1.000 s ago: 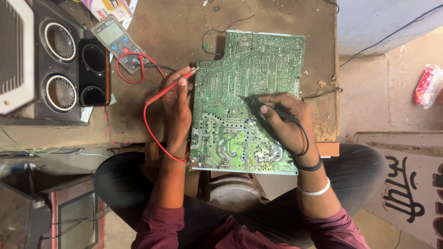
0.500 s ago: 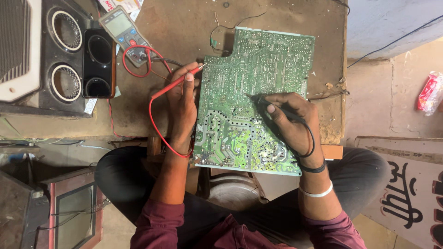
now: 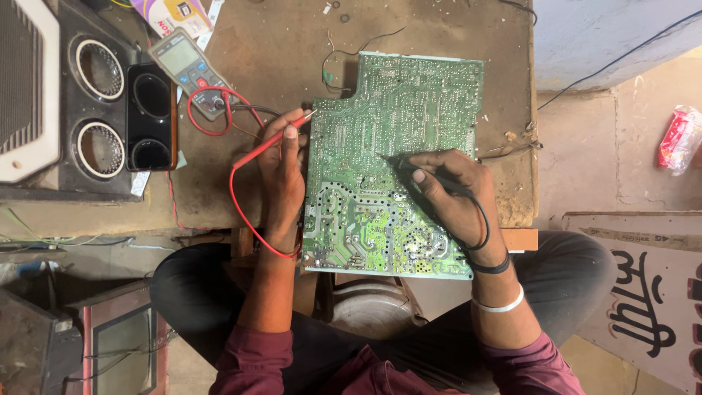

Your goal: The person uses a multimeter to test various points on a green circuit board. They hold the red and black probes and touch them to different solder points and traces across the board's surface.

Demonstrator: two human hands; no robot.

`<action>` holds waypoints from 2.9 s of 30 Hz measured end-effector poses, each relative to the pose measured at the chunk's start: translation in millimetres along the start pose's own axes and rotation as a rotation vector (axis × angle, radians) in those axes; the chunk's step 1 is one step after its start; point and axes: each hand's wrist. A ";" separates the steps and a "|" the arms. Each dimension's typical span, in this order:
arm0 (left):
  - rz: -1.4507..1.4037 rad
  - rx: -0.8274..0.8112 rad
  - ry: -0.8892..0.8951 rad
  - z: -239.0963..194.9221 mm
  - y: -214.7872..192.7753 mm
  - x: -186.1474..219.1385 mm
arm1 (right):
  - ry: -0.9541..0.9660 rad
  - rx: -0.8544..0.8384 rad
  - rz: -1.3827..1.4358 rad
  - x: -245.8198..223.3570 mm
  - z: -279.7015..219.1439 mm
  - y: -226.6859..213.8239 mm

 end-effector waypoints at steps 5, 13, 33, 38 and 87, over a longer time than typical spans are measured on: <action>-0.047 -0.009 -0.018 0.5 -1.3 -2.1 | -0.013 -0.004 0.011 1.1 0.5 -0.4; -0.041 0.006 -0.043 0.2 -4.2 -10.3 | -0.036 -0.006 -0.027 2.0 1.6 -1.7; 0.050 -0.009 0.033 2.8 -1.1 -2.2 | -0.012 -0.006 0.004 1.4 2.4 -0.7; -0.041 -0.006 -0.033 -0.3 0.4 1.2 | -0.009 -0.005 0.008 1.6 1.2 -0.3; 0.127 0.004 0.007 0.4 -2.9 -0.7 | 0.048 0.002 0.096 4.4 -1.9 3.9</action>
Point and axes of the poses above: each hand's wrist, its own z-axis towards the middle knuckle, its own y-axis out of the palm, x = y × z, and after that the axes turned 14 degrees about -x, right-handed
